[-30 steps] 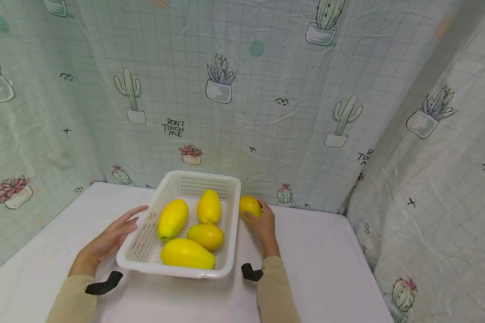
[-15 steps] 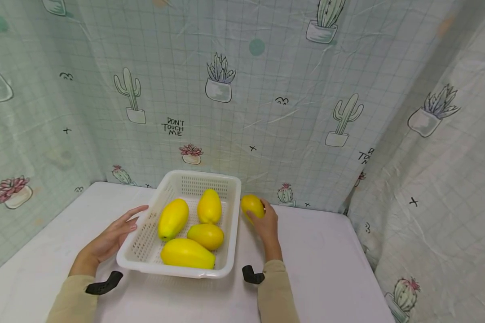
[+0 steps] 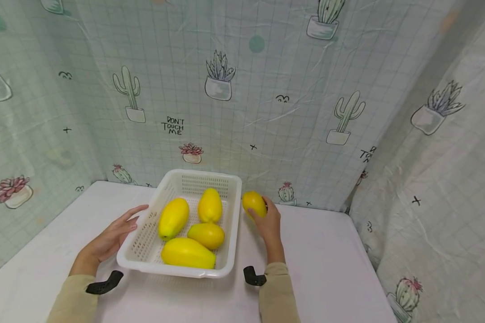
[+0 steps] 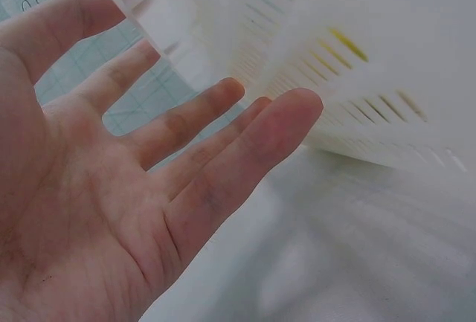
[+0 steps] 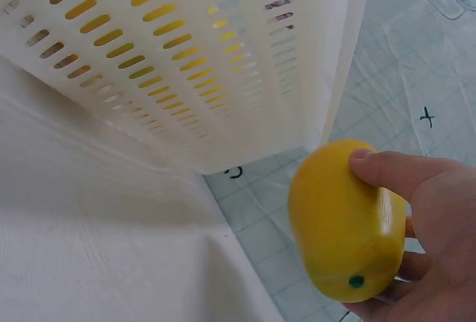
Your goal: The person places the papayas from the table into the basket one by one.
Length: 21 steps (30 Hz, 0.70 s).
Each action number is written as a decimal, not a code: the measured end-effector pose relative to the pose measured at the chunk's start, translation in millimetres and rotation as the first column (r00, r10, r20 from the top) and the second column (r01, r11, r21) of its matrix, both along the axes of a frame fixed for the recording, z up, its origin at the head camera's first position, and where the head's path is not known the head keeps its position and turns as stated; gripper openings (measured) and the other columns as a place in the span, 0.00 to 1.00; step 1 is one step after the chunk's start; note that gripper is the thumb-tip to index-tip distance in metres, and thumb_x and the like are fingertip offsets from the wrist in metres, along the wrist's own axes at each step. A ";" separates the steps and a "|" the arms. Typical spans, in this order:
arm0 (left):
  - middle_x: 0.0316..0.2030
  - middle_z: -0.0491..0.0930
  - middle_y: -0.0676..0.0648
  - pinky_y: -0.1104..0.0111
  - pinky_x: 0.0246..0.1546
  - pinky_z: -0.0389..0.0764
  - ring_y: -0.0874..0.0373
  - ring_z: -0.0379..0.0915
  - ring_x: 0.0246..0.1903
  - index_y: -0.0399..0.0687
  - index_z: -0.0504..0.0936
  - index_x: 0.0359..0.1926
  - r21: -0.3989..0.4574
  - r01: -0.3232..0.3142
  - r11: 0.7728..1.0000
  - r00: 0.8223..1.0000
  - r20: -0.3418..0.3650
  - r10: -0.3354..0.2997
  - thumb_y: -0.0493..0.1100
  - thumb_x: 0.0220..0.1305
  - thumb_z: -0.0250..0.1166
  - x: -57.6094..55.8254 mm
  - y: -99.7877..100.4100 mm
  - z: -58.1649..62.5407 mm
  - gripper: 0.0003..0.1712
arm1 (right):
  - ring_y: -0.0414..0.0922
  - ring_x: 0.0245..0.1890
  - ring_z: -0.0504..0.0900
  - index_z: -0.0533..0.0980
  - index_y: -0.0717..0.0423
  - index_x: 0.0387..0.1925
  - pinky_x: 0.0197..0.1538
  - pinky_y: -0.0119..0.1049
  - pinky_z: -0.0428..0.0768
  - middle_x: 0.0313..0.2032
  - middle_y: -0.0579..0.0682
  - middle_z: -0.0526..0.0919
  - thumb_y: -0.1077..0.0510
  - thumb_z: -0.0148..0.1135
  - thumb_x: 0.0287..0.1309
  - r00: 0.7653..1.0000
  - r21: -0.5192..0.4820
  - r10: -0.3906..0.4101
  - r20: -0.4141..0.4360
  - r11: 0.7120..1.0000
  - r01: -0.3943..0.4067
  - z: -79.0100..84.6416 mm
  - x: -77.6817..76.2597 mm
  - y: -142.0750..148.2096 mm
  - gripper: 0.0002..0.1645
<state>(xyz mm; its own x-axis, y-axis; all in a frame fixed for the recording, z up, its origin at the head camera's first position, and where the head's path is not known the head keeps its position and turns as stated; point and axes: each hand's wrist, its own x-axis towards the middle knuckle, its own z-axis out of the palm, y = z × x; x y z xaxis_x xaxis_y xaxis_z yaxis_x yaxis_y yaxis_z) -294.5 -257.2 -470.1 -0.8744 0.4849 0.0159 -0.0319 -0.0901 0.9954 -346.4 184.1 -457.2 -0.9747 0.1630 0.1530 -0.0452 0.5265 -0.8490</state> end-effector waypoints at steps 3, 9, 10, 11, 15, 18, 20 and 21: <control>0.70 0.49 0.46 0.64 0.51 0.77 0.58 0.70 0.58 0.59 0.44 0.71 0.003 -0.003 1.000 1.000 -0.002 0.003 0.38 0.70 0.42 -0.4 0.6 1.5 0.32 | 0.52 0.59 0.68 0.62 0.48 0.62 0.62 0.51 0.68 0.59 0.52 0.70 0.42 0.63 0.50 1.000 0.009 -0.004 -0.001 1.000 0.004 4.7 1.7 -0.4 0.40; 0.70 0.49 0.46 0.64 0.51 0.77 0.57 0.70 0.57 0.59 0.44 0.71 0.013 -0.008 1.000 1.000 0.009 0.008 0.38 0.70 0.42 -0.8 2.4 4.5 0.32 | 0.51 0.59 0.68 0.61 0.48 0.63 0.61 0.50 0.69 0.60 0.52 0.69 0.41 0.63 0.51 1.000 0.010 -0.005 -0.007 1.000 0.005 10.5 4.5 -0.7 0.40; 0.70 0.50 0.46 0.64 0.51 0.77 0.57 0.70 0.57 0.59 0.44 0.71 0.012 -0.010 1.000 1.000 0.012 0.010 0.38 0.70 0.42 -0.6 2.6 4.8 0.32 | 0.51 0.58 0.69 0.61 0.47 0.63 0.61 0.50 0.69 0.60 0.52 0.69 0.41 0.63 0.50 1.000 0.008 -0.007 -0.007 1.000 0.007 10.8 4.7 -0.7 0.40; 0.70 0.50 0.46 0.64 0.51 0.77 0.57 0.70 0.57 0.59 0.44 0.71 0.009 -0.011 1.000 1.000 0.012 0.011 0.38 0.70 0.42 -0.4 2.7 5.0 0.32 | 0.51 0.58 0.69 0.61 0.47 0.63 0.61 0.50 0.70 0.60 0.51 0.69 0.41 0.63 0.50 1.000 0.005 -0.008 -0.007 1.000 0.008 11.1 4.9 -0.8 0.40; 0.70 0.51 0.48 0.63 0.51 0.77 0.57 0.70 0.57 0.60 0.44 0.71 0.000 -0.019 1.000 1.000 0.020 0.019 0.39 0.70 0.43 0.8 2.4 4.9 0.32 | 0.51 0.57 0.69 0.62 0.46 0.62 0.59 0.49 0.71 0.59 0.50 0.70 0.40 0.63 0.49 1.000 -0.011 -0.005 -0.024 1.000 0.005 12.5 6.3 -1.1 0.40; 0.70 0.51 0.49 0.63 0.51 0.77 0.58 0.71 0.57 0.61 0.45 0.71 -0.012 -0.029 1.000 0.999 0.025 0.029 0.40 0.70 0.43 1.6 2.0 4.5 0.32 | 0.51 0.57 0.70 0.63 0.47 0.62 0.58 0.49 0.72 0.59 0.50 0.70 0.40 0.63 0.49 0.999 -0.019 0.000 -0.043 1.000 -0.001 14.2 8.0 -1.8 0.39; 0.70 0.51 0.48 0.63 0.51 0.77 0.58 0.71 0.57 0.61 0.45 0.71 -0.022 -0.031 0.999 0.999 0.019 0.031 0.40 0.70 0.43 2.0 1.8 4.1 0.32 | 0.50 0.57 0.70 0.63 0.46 0.61 0.58 0.48 0.73 0.59 0.50 0.70 0.40 0.63 0.49 0.999 -0.023 0.004 -0.048 1.000 -0.005 15.6 9.1 -2.2 0.39; 0.70 0.50 0.47 0.64 0.51 0.77 0.58 0.71 0.57 0.61 0.44 0.71 -0.026 -0.030 0.999 0.999 0.012 0.031 0.40 0.70 0.43 2.2 1.6 4.0 0.32 | 0.50 0.57 0.70 0.63 0.46 0.61 0.58 0.48 0.73 0.59 0.49 0.70 0.39 0.63 0.49 0.999 -0.026 0.005 -0.048 1.000 -0.006 16.4 9.5 -2.6 0.39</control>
